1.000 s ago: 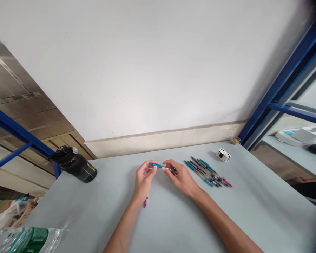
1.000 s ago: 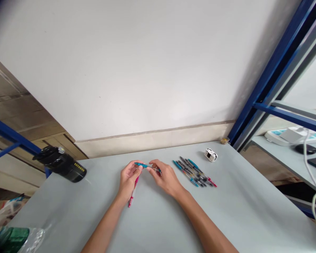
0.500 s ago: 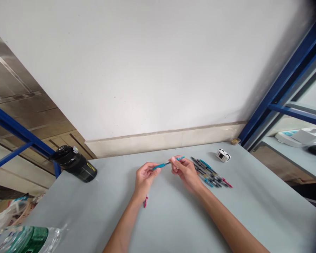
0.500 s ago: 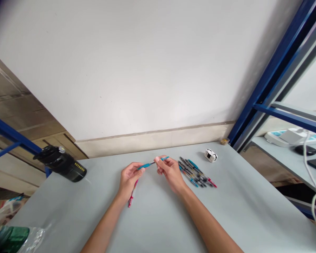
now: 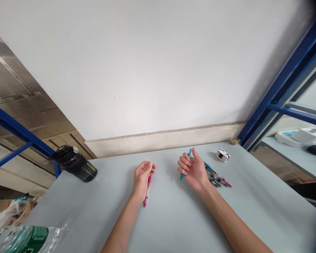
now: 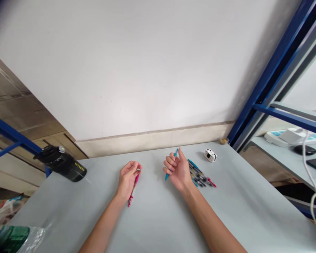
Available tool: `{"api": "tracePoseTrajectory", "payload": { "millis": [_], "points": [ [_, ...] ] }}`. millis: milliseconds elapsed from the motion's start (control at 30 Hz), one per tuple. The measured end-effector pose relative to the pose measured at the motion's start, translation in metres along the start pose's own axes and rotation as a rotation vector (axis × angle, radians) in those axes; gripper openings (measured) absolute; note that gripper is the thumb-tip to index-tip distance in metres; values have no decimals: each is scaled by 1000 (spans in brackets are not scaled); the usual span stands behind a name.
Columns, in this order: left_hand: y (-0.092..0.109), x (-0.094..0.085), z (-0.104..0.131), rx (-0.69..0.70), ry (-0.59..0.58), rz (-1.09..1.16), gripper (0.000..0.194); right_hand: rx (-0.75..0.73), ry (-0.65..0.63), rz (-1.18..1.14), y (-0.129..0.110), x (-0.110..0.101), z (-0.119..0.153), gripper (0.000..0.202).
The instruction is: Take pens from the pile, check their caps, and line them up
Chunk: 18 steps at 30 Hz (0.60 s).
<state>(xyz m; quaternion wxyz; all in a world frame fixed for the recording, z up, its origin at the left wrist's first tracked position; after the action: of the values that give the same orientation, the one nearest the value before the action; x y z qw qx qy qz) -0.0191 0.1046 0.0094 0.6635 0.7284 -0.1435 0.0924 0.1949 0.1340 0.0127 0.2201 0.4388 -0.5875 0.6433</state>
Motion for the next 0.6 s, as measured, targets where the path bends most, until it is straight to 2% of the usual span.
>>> {"api": "tracePoseTrajectory", "payload": {
  "millis": [200,600],
  "points": [
    [-8,0,-1,-44,-7,122,29,11,60,-77,0,-16,3,56],
    [-8,1,-1,-48,-12,119,30,-26,48,-82,-7,-11,5,53]
  ]
}}
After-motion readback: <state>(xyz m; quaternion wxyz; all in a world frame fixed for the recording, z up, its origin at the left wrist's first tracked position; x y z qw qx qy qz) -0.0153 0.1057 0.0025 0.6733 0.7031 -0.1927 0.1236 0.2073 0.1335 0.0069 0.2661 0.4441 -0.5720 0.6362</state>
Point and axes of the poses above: each hand's wrist, its own z-axis away from the middle knuckle, its own x-axis out of the palm, y = z × x, the point moved 10 cm from there along -z, towards the middle knuckle, and after that the axes turned 9 degrees about -y, right-handed, at the moved point
